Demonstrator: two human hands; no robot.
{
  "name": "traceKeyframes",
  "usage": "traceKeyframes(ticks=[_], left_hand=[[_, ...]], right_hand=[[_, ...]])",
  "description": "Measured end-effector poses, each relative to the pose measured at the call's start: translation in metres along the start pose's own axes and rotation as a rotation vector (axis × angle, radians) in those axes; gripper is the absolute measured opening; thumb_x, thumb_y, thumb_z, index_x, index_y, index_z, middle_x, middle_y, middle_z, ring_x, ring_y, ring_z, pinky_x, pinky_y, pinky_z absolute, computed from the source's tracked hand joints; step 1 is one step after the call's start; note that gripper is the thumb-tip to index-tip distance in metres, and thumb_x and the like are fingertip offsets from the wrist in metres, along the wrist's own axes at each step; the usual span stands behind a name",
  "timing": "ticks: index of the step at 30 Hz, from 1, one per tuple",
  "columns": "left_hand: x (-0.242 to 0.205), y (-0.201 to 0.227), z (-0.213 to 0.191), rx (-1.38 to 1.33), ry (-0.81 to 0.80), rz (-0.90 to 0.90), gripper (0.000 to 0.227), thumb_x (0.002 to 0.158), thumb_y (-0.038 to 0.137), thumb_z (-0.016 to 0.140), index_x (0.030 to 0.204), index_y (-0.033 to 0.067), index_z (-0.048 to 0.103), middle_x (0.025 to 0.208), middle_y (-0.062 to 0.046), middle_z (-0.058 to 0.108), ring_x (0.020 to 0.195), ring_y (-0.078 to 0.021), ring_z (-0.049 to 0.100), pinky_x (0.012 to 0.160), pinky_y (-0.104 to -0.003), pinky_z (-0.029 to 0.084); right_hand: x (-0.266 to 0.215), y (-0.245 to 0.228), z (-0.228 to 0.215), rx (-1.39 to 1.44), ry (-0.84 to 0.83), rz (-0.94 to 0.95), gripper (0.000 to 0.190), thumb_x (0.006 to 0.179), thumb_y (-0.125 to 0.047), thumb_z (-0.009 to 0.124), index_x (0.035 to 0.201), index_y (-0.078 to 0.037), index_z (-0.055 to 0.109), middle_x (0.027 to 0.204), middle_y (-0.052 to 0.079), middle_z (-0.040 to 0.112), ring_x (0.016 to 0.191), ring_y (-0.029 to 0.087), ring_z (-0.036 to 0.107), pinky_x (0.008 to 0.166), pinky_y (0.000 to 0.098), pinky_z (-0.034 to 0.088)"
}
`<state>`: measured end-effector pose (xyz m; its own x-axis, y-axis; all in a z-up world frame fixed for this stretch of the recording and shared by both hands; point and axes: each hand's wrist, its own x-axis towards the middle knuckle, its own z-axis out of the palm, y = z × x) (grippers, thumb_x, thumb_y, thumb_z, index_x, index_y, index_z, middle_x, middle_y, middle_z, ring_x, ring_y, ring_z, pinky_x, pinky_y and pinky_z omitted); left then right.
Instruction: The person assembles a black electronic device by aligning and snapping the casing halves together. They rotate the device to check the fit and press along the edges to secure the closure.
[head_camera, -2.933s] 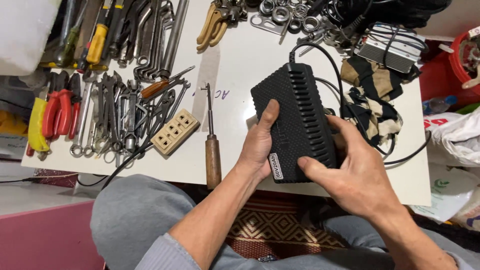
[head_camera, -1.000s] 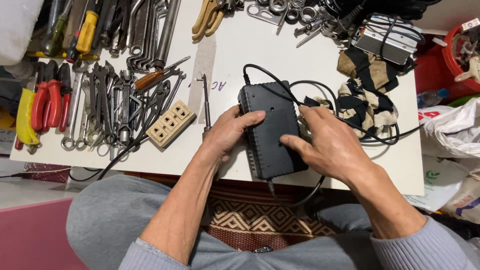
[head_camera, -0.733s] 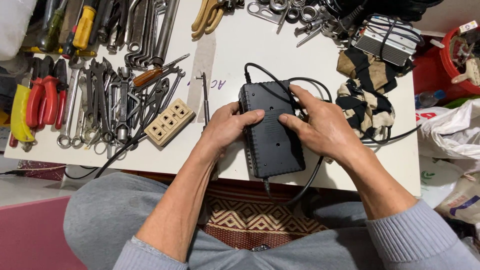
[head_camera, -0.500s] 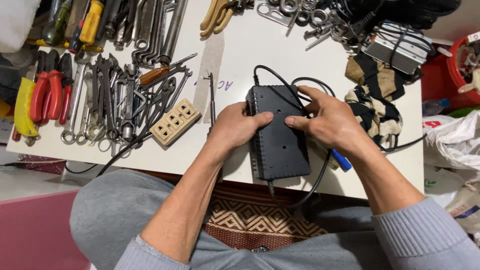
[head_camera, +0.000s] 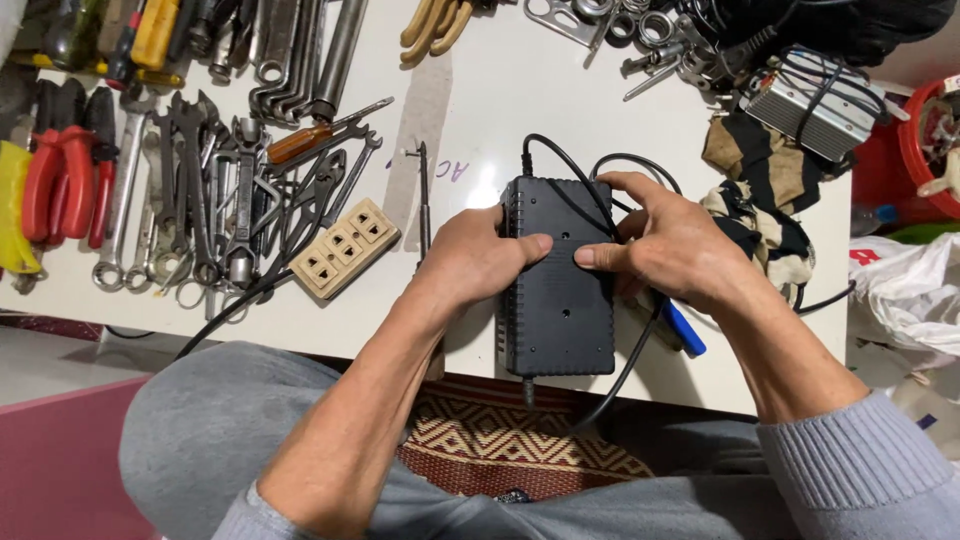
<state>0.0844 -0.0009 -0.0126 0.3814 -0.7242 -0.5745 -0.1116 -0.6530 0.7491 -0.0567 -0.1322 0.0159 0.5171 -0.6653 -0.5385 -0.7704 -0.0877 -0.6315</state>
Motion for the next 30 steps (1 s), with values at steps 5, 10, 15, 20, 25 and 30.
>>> traceKeyframes(ticks=[5, 10, 15, 20, 25, 30], left_hand=[[0.007, 0.002, -0.007, 0.165, -0.042, -0.005, 0.059, 0.087, 0.042, 0.069, 0.125, -0.0023, 0.067, 0.111, -0.022, 0.072, 0.117, -0.0411, 0.067, 0.093, -0.053, 0.055], [0.011, -0.006, -0.007, 0.245, -0.015, 0.001, 0.066, 0.088, 0.043, 0.073, 0.135, -0.0016, 0.062, 0.12, -0.025, 0.07, 0.122, -0.0432, 0.063, 0.097, -0.054, 0.052], [0.008, -0.009, -0.007, 0.13, 0.017, -0.003, 0.068, 0.085, 0.045, 0.076, 0.136, 0.0012, 0.062, 0.12, -0.022, 0.072, 0.124, -0.0409, 0.062, 0.101, -0.054, 0.051], [0.033, -0.03, -0.003, 0.145, 0.052, 0.019, 0.069, 0.082, 0.049, 0.078, 0.133, 0.005, 0.065, 0.122, -0.022, 0.071, 0.126, -0.0419, 0.061, 0.102, -0.053, 0.051], [0.025, -0.027, -0.003, 0.165, 0.079, 0.023, 0.064, 0.077, 0.053, 0.078, 0.126, 0.0132, 0.071, 0.123, -0.016, 0.073, 0.129, -0.0375, 0.06, 0.105, -0.05, 0.05], [0.026, -0.031, 0.007, 0.157, 0.105, 0.001, 0.066, 0.081, 0.054, 0.074, 0.133, 0.0127, 0.067, 0.124, -0.018, 0.071, 0.129, -0.0387, 0.06, 0.105, -0.049, 0.049]], right_hand=[[0.007, 0.006, 0.002, 0.001, 0.013, 0.005, 0.084, 0.071, -0.012, 0.089, 0.146, -0.009, 0.053, 0.098, 0.029, 0.067, 0.061, 0.037, 0.07, 0.051, 0.0437, 0.06], [0.007, 0.002, 0.003, -0.023, 0.019, 0.011, 0.082, 0.069, -0.012, 0.09, 0.143, -0.009, 0.054, 0.104, 0.031, 0.068, 0.067, 0.04, 0.072, 0.053, 0.0445, 0.061], [-0.002, -0.009, 0.004, -0.012, 0.01, 0.017, 0.081, 0.068, -0.014, 0.091, 0.141, -0.008, 0.055, 0.114, 0.034, 0.066, 0.082, 0.045, 0.072, 0.059, 0.048, 0.063], [0.005, 0.001, 0.001, -0.016, 0.02, 0.005, 0.082, 0.068, -0.015, 0.092, 0.14, -0.008, 0.054, 0.117, 0.033, 0.066, 0.089, 0.043, 0.071, 0.063, 0.0459, 0.063], [-0.014, -0.02, 0.007, -0.011, -0.001, -0.004, 0.082, 0.07, -0.021, 0.09, 0.142, -0.007, 0.053, 0.119, 0.034, 0.065, 0.095, 0.043, 0.07, 0.066, 0.0478, 0.063], [-0.004, -0.013, 0.004, -0.06, 0.071, -0.031, 0.07, 0.079, -0.026, 0.088, 0.136, -0.001, 0.058, 0.115, 0.034, 0.065, 0.09, 0.042, 0.071, 0.066, 0.0457, 0.063]])
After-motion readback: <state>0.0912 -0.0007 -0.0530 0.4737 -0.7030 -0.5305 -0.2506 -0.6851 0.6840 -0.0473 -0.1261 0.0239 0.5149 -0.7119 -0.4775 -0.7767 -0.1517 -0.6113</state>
